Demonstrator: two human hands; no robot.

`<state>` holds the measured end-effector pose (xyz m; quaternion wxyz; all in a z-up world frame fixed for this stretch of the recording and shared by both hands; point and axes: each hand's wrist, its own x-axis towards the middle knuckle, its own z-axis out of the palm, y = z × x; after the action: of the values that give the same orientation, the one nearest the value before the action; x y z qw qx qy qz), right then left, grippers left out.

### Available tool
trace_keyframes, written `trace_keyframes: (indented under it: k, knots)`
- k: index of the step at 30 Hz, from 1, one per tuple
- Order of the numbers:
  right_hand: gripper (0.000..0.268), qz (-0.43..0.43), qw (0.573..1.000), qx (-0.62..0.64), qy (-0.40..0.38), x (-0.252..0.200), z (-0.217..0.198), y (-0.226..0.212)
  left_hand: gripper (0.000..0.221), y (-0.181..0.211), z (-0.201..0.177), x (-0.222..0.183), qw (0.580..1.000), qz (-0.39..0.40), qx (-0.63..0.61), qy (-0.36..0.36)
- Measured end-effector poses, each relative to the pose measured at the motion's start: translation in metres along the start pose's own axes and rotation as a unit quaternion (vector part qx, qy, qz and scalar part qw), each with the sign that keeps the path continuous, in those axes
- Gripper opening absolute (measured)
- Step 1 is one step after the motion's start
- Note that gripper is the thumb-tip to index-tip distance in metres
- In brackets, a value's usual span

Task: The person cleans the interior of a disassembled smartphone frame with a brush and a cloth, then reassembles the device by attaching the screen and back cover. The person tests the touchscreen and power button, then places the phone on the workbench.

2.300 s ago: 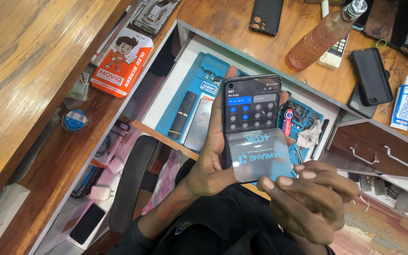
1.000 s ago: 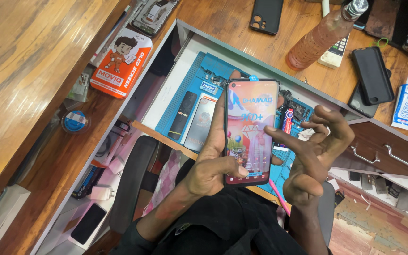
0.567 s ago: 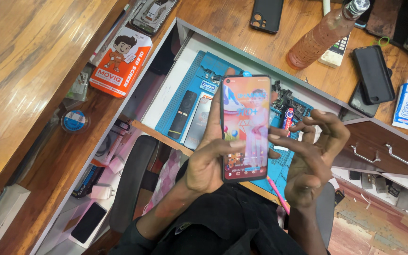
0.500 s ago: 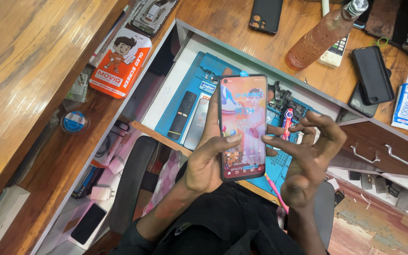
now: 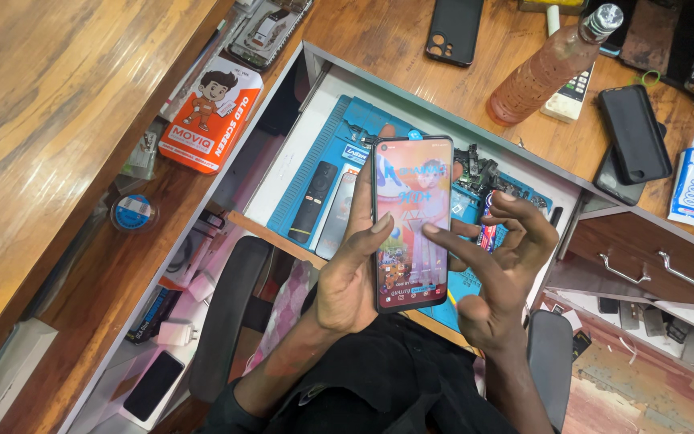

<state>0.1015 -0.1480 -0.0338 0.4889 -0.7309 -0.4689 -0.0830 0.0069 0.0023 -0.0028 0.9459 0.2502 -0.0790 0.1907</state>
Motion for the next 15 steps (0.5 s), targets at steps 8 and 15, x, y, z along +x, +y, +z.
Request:
trace_keyframes:
  k: [8, 15]
  knots:
    - [0.081, 0.029, 0.996, 0.032, 0.072, 0.002, 0.003, -0.004, 0.08, 0.003, -0.001, 0.0, 1.0, -0.011, -0.006, 0.003]
    - [0.044, 0.248, 0.932, 0.258, 0.059, -0.005, 0.009, 0.017, 0.075, -0.002, -0.008, 0.002, 0.999, -0.002, 0.04, 0.036]
